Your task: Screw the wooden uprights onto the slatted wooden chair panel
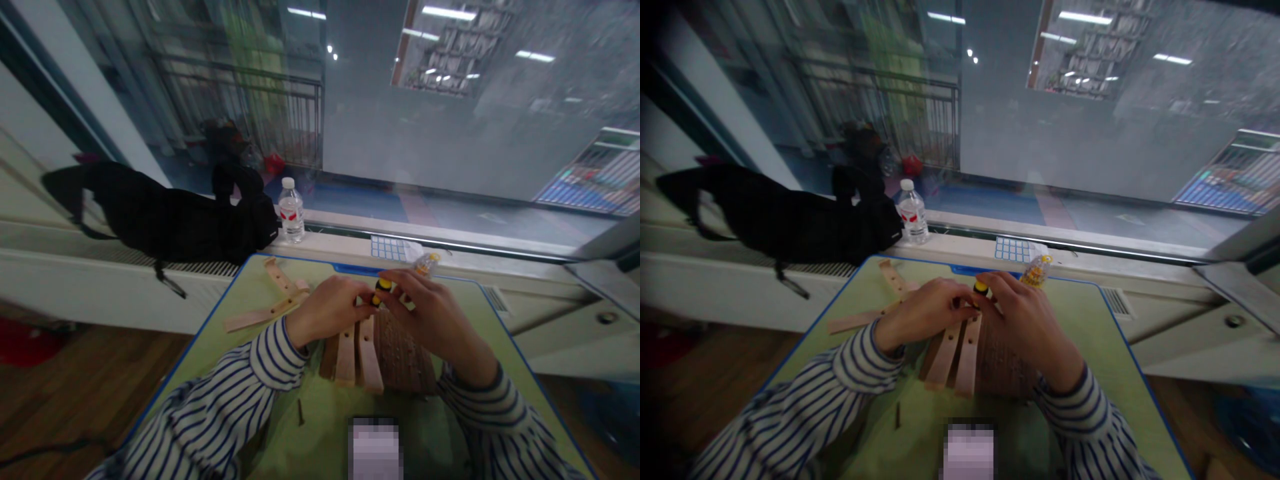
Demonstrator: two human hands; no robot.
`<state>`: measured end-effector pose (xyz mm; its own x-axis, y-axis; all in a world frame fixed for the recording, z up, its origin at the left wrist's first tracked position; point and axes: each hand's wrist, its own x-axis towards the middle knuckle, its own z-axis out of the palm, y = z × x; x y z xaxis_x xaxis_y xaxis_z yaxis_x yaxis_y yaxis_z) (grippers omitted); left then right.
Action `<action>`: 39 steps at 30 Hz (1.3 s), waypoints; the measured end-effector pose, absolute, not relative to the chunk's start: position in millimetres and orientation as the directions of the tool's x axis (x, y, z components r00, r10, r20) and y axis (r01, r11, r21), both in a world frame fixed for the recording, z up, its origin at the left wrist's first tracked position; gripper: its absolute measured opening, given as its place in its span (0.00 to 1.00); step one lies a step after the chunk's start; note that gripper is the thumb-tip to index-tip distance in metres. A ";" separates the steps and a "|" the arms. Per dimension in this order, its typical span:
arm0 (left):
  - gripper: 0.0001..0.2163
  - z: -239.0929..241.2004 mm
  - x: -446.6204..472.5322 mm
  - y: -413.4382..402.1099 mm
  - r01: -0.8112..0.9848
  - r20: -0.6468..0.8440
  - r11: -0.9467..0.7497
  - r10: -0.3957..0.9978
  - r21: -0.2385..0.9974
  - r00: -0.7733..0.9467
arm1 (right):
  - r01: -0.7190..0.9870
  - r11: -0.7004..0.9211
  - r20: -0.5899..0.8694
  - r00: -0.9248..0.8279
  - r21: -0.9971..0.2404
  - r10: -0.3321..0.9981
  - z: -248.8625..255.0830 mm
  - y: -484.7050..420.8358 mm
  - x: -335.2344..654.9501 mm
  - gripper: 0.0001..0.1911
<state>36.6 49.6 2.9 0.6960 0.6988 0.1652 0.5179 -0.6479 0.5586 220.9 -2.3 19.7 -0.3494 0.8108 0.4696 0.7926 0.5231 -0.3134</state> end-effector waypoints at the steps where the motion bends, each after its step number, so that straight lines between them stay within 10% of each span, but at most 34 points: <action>1: 0.07 3.2 36.7 49.5 0.519 0.165 -0.649 0.698 0.556 0.697 | 0.786 0.531 0.477 -0.353 -0.315 0.805 19.9 -2.5 220.5 0.15; 39: 0.06 3.1 35.6 50.7 0.519 0.161 -0.654 0.693 0.551 0.703 | 0.743 0.592 0.475 -0.418 -0.311 0.774 17.4 -2.4 220.6 0.18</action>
